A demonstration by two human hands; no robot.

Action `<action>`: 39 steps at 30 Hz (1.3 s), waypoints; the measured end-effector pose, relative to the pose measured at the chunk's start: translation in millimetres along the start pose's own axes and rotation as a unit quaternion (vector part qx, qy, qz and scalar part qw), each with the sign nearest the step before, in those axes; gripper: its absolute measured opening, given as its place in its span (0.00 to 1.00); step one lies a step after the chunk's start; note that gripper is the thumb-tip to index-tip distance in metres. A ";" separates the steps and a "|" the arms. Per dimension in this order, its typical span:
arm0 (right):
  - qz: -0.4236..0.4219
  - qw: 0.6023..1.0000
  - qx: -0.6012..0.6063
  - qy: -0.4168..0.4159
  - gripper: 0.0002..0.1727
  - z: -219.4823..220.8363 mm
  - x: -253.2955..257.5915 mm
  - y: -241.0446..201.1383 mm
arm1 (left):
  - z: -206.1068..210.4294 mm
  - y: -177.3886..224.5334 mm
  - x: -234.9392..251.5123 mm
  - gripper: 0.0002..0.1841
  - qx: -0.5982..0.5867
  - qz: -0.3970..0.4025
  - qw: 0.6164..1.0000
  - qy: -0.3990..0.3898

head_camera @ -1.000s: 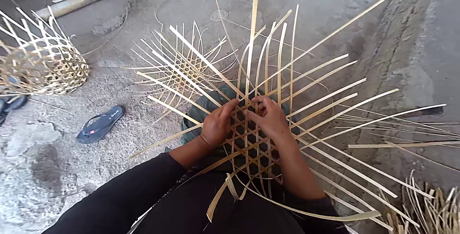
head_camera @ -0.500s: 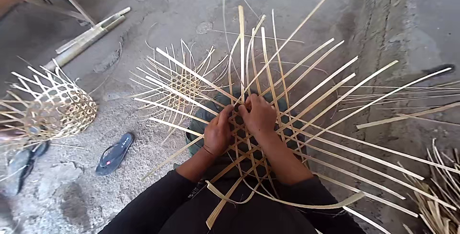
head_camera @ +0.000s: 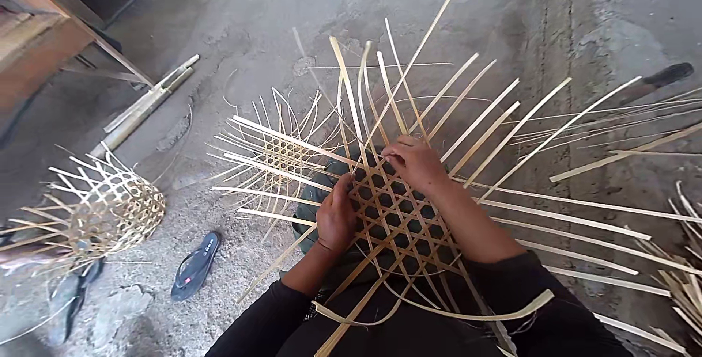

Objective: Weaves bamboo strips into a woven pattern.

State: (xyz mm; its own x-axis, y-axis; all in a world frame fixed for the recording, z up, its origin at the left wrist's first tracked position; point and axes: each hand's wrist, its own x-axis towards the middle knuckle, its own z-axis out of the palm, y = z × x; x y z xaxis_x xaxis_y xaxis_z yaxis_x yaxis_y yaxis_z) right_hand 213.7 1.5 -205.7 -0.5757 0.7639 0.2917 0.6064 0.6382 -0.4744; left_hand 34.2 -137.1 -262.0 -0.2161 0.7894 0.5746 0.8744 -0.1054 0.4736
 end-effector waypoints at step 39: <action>-0.015 0.885 0.415 -0.209 0.31 6.7 94.2 -45.4 | -0.3 1.9 0.9 0.19 -0.022 -0.001 1.000 0.001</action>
State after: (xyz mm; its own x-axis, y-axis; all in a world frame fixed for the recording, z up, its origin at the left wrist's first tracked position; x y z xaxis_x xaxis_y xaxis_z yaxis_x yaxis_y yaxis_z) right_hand 128.2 43.9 -162.2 -0.8430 0.5342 0.0633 0.0754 0.2339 -0.9693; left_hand 35.5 -136.7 -260.4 -0.2184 0.7888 0.5746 0.8541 -0.1304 0.5035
